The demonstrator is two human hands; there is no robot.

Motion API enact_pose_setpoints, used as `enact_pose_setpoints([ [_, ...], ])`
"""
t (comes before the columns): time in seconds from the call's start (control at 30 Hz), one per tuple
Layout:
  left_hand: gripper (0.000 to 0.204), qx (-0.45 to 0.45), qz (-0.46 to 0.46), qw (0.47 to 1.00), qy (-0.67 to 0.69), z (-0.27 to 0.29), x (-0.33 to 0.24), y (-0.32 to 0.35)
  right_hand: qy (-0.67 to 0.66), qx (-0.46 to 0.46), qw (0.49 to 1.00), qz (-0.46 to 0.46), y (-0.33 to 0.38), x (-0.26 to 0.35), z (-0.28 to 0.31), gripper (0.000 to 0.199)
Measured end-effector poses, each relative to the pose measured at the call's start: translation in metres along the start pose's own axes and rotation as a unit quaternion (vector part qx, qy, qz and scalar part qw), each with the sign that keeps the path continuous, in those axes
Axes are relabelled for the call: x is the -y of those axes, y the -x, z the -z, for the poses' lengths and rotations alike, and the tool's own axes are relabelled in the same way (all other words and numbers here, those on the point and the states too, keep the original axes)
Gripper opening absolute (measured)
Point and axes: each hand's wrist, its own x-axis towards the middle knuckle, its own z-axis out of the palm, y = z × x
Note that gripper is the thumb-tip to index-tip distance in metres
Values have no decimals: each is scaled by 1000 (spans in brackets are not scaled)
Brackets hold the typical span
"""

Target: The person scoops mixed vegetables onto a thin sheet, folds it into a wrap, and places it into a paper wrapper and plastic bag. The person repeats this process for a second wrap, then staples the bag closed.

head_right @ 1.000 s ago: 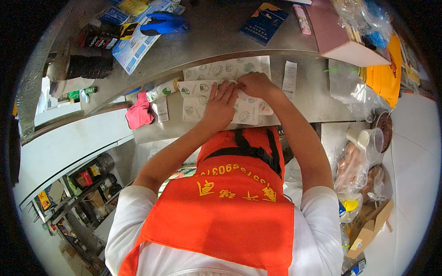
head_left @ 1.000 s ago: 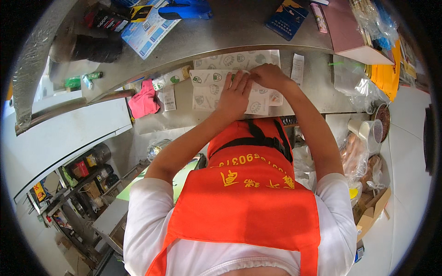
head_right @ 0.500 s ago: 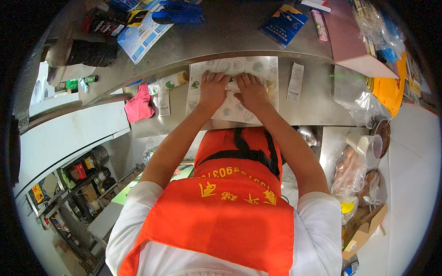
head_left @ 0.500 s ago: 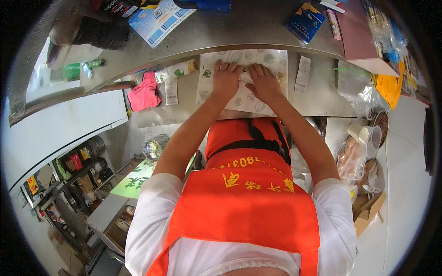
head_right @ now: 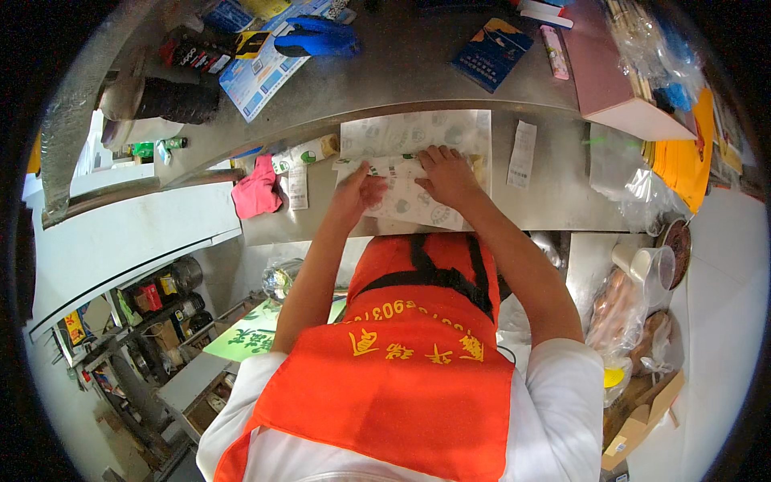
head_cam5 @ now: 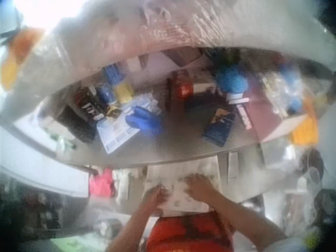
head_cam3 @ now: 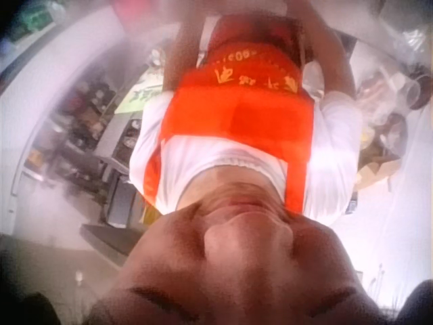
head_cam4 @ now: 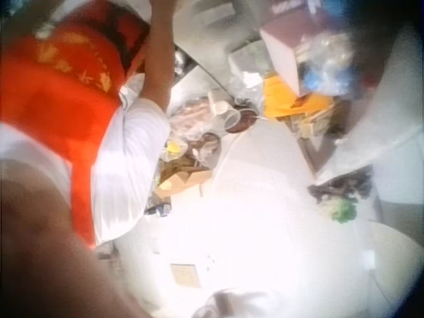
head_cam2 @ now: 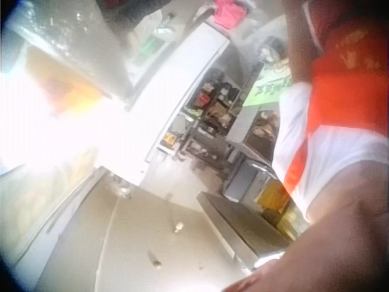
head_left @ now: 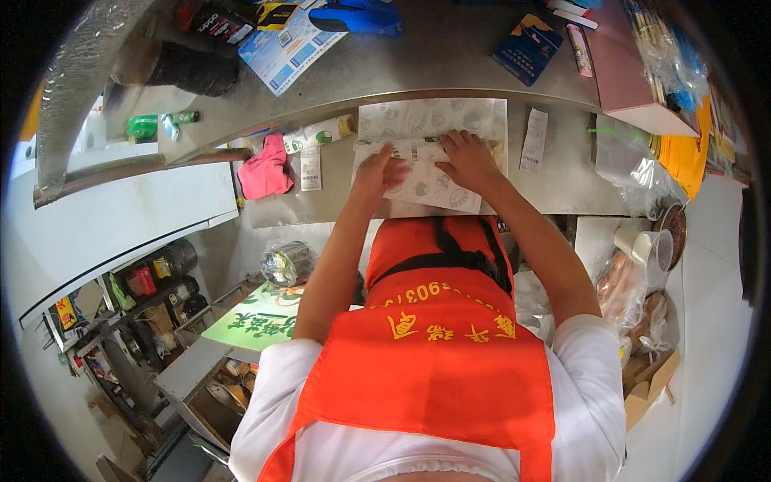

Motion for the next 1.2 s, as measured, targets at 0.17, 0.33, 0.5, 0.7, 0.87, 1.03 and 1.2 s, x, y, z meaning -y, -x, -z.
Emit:
enact_pose_setpoints([
  [0.17,46,-119,-427,855,-267,-53,19,-18,2,-5,1000,10,5,-5,-3,52],
  [0.33,65,17,-577,603,-551,-87,36,-4,13,-5,1000,-22,12,-20,-30,76],
  [0.5,78,86,-489,553,-670,-88,17,17,-74,-150,986,-10,14,-21,-9,106],
  [0.7,78,129,-498,465,-721,-79,9,1,-84,-83,982,149,18,-37,-1,83],
  [0.87,62,88,-532,544,-643,-85,7,-1,-187,-18,982,30,8,-53,-3,60],
  [1.03,50,6,-459,519,-721,-105,13,-20,-213,39,976,-4,-8,-50,34,57],
  [1.2,50,60,-375,557,-739,-112,-10,-24,-50,-132,990,27,1,-44,-5,54],
])
